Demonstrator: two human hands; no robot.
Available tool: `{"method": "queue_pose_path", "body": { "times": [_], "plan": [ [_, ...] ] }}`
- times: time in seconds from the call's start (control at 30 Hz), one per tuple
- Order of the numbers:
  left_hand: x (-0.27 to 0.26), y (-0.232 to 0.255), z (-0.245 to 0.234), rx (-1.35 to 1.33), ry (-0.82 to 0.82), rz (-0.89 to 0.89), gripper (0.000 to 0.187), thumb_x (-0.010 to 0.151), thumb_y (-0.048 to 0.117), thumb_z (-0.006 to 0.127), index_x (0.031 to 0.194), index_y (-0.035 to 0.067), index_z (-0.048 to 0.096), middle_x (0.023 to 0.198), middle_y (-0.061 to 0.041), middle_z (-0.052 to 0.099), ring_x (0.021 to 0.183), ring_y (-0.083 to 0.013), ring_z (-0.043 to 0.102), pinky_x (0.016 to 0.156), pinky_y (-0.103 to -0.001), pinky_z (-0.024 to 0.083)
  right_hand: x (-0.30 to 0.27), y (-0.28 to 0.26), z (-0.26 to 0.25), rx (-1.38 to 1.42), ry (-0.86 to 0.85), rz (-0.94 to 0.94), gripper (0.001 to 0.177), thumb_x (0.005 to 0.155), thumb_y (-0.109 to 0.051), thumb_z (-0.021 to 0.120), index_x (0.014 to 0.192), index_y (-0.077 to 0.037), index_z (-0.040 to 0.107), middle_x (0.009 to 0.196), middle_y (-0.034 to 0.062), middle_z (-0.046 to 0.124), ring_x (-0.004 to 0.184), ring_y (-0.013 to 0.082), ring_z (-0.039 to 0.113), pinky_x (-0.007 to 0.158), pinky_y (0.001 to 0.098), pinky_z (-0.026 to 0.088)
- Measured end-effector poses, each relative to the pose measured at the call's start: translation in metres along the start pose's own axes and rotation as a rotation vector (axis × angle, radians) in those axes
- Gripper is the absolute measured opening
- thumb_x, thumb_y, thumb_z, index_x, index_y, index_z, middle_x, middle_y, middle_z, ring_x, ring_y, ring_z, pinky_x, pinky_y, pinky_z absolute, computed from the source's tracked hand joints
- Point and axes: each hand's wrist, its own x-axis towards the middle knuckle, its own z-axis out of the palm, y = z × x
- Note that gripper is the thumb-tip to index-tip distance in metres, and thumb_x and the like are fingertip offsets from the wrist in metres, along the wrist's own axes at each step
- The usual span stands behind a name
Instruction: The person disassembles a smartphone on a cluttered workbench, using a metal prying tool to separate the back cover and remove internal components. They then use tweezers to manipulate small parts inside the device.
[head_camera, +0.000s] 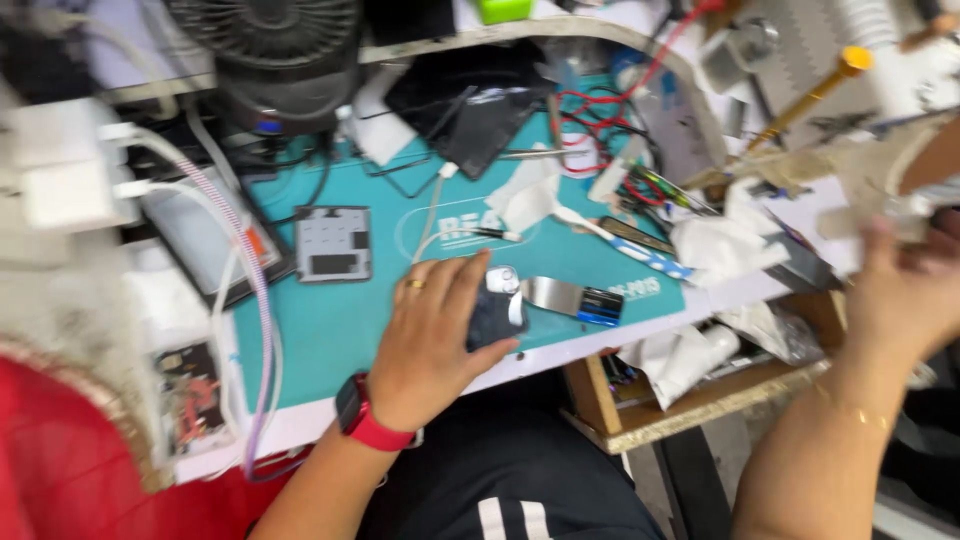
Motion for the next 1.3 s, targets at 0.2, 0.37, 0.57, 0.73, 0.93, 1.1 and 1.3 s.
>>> {"method": "queue_pose_path", "body": {
  "times": [0.2,0.37,0.57,0.73,0.93,1.1,1.3],
  "plan": [
    [0.001,0.002,0.001,0.058,0.164,0.187,0.088,0.078,0.034,0.093,0.144,-0.002,0.049,0.124,-0.014,0.054,0.112,-0.0352,0.054,0.091,-0.043,0.053,-0.025,-0.203,-0.004,0.320,-0.292,0.015,0.032,0.116,-0.014,0.062,0.143,0.002,0.054,0.136,0.0176,0.061,0.113,0.0274,0.058,0.095,0.0353,0.044],
    [-0.002,0.002,0.006,0.060,0.273,0.259,0.089,0.063,0.019,0.097,0.140,0.005,0.054,0.114,-0.010,0.048,0.110,-0.0328,0.054,0.095,-0.043,0.051,-0.015,-0.292,0.028,0.417,-0.954,-0.242,0.022,0.089,-0.011,0.068,0.110,-0.010,0.076,0.088,0.0110,0.080,0.088,0.0354,0.077,0.079,0.0453,0.061],
    [0.000,0.000,0.008,0.035,0.293,0.306,0.083,0.066,0.015,0.095,0.138,0.001,0.055,0.112,-0.013,0.049,0.107,-0.0351,0.054,0.094,-0.044,0.052,-0.013,-0.293,0.047,0.520,-1.077,-0.102,0.019,0.094,-0.010,0.064,0.080,-0.008,0.076,0.049,0.0113,0.068,0.048,0.0231,0.065,0.052,0.0328,0.055],
    [0.000,0.001,0.006,0.007,0.279,0.299,0.083,0.065,0.013,0.095,0.137,0.000,0.055,0.112,-0.013,0.049,0.108,-0.0357,0.055,0.094,-0.044,0.052,-0.015,-0.290,0.051,0.517,-1.081,-0.138,0.019,0.095,-0.010,0.063,0.080,-0.007,0.075,0.054,0.0110,0.070,0.049,0.0259,0.066,0.052,0.0349,0.055],
    [0.000,0.001,0.004,0.021,0.267,0.278,0.084,0.065,0.014,0.096,0.137,-0.001,0.055,0.112,-0.014,0.049,0.106,-0.0360,0.054,0.093,-0.045,0.052,-0.018,-0.288,0.053,0.518,-1.104,-0.150,0.018,0.095,-0.011,0.063,0.081,-0.007,0.074,0.056,0.0119,0.070,0.051,0.0284,0.066,0.054,0.0365,0.055],
    [-0.001,0.002,0.005,0.002,0.250,0.270,0.082,0.068,0.015,0.095,0.137,-0.001,0.054,0.112,-0.015,0.049,0.106,-0.0369,0.053,0.092,-0.046,0.051,-0.019,-0.287,0.051,0.533,-1.126,-0.145,0.017,0.095,-0.009,0.064,0.082,-0.006,0.075,0.056,0.0135,0.071,0.052,0.0309,0.067,0.054,0.0381,0.056],
    [0.000,0.000,0.006,0.006,0.250,0.275,0.081,0.069,0.016,0.095,0.138,-0.001,0.055,0.113,-0.015,0.049,0.106,-0.0369,0.053,0.091,-0.047,0.051,-0.016,-0.288,0.051,0.549,-1.128,-0.171,0.017,0.095,-0.010,0.064,0.082,-0.006,0.074,0.056,0.0137,0.070,0.053,0.0322,0.068,0.054,0.0388,0.056]
  ]
}}
